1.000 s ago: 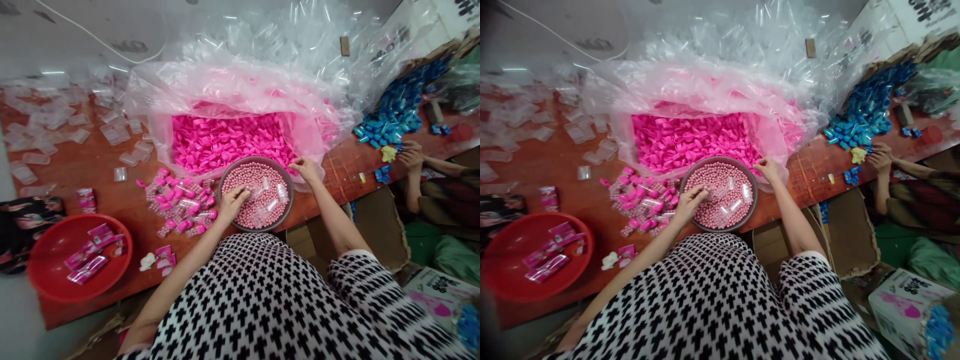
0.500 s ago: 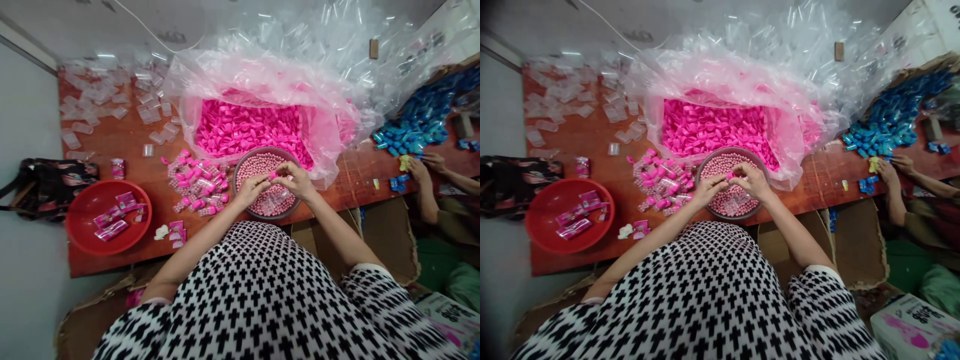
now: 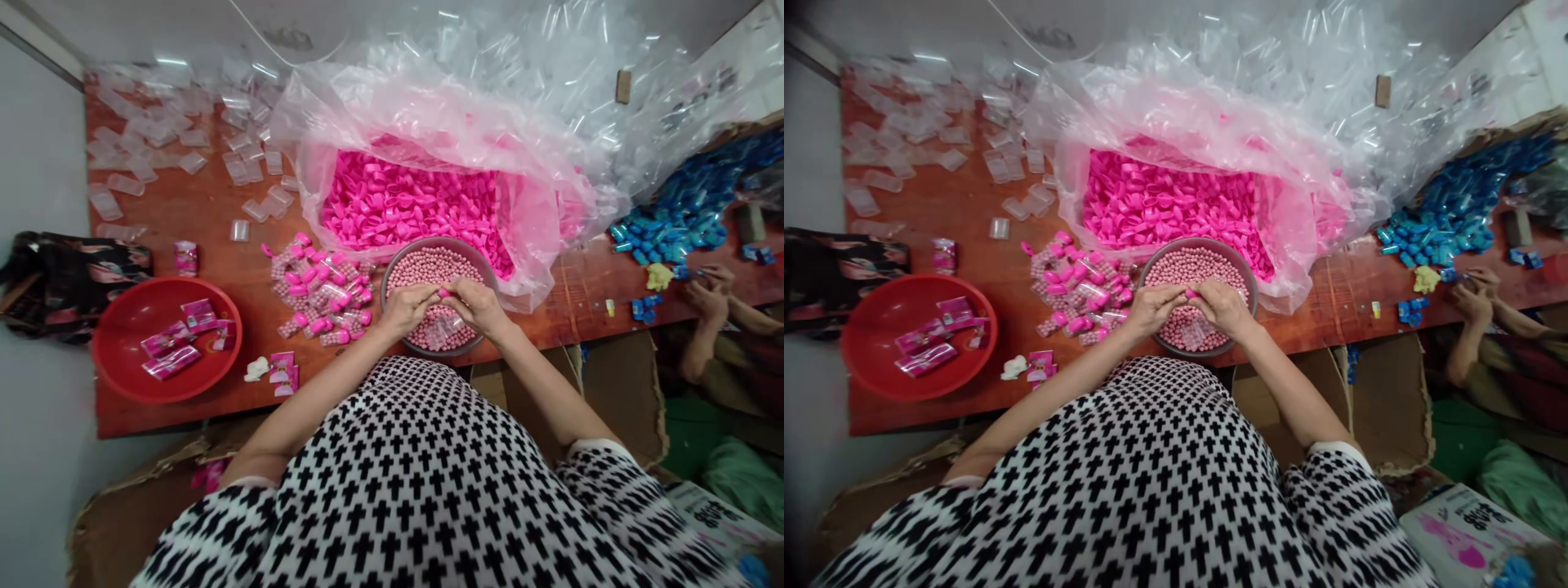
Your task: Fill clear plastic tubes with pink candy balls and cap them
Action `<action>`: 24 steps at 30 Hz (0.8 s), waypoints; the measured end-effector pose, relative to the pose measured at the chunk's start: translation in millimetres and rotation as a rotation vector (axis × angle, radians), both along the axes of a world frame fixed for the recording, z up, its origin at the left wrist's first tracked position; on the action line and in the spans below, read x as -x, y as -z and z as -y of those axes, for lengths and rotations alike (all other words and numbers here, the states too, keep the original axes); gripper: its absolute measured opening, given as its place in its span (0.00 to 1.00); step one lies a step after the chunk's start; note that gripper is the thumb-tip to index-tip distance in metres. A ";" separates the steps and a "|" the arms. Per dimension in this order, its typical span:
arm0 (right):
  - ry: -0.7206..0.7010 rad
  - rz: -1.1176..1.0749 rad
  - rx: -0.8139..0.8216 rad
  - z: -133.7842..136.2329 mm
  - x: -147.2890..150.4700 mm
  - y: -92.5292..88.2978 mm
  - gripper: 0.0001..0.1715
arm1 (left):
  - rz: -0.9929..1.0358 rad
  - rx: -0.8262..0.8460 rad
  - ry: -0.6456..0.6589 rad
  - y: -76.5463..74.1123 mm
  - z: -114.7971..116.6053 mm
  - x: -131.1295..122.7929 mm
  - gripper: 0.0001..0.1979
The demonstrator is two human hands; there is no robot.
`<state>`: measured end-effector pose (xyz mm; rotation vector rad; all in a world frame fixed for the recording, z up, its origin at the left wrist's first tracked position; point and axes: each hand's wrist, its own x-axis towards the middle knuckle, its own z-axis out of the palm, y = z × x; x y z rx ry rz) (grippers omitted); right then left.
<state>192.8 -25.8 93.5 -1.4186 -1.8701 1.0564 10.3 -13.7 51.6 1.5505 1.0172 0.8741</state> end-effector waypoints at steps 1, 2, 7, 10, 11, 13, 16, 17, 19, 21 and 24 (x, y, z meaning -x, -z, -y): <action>0.031 -0.043 0.029 -1.8 0.8 -1.4 0.11 | 0.042 0.045 -0.017 0.0 -0.7 -0.7 0.14; 0.067 -0.108 0.063 -3.3 1.5 -2.8 0.12 | 0.094 0.099 -0.042 0.1 -1.4 -1.3 0.16; 0.215 -0.643 0.372 -5.0 1.3 -1.7 0.24 | 0.298 0.284 -0.212 2.9 -4.7 0.6 0.25; 0.293 -0.780 0.472 -7.0 -0.6 4.9 0.18 | 0.264 0.235 -0.213 3.4 -6.7 6.8 0.24; 0.314 -0.800 0.486 -8.6 -0.8 6.7 0.18 | 0.228 0.191 -0.195 2.7 -7.2 8.9 0.22; 0.318 -0.839 0.531 -12.6 0.0 8.8 0.21 | 0.153 0.084 -0.138 0.4 -7.6 12.1 0.17; 0.210 -0.887 0.705 -17.0 3.5 9.3 0.26 | 0.097 -0.037 -0.083 -2.9 -6.8 13.3 0.13; 0.167 -0.898 0.777 -17.5 5.1 9.6 0.26 | 0.094 -0.055 -0.081 -3.4 -6.1 13.0 0.12; 0.114 -0.908 0.906 -17.1 8.6 11.0 0.23 | 0.094 -0.057 -0.084 -3.4 -4.4 12.2 0.13; 0.116 -0.918 0.986 -15.8 12.7 13.4 0.19 | 0.095 -0.039 -0.079 -2.7 -2.2 11.5 0.13; 0.162 -0.955 1.020 -13.6 21.7 17.6 0.14 | 0.103 -0.014 -0.090 -1.4 1.4 11.2 0.13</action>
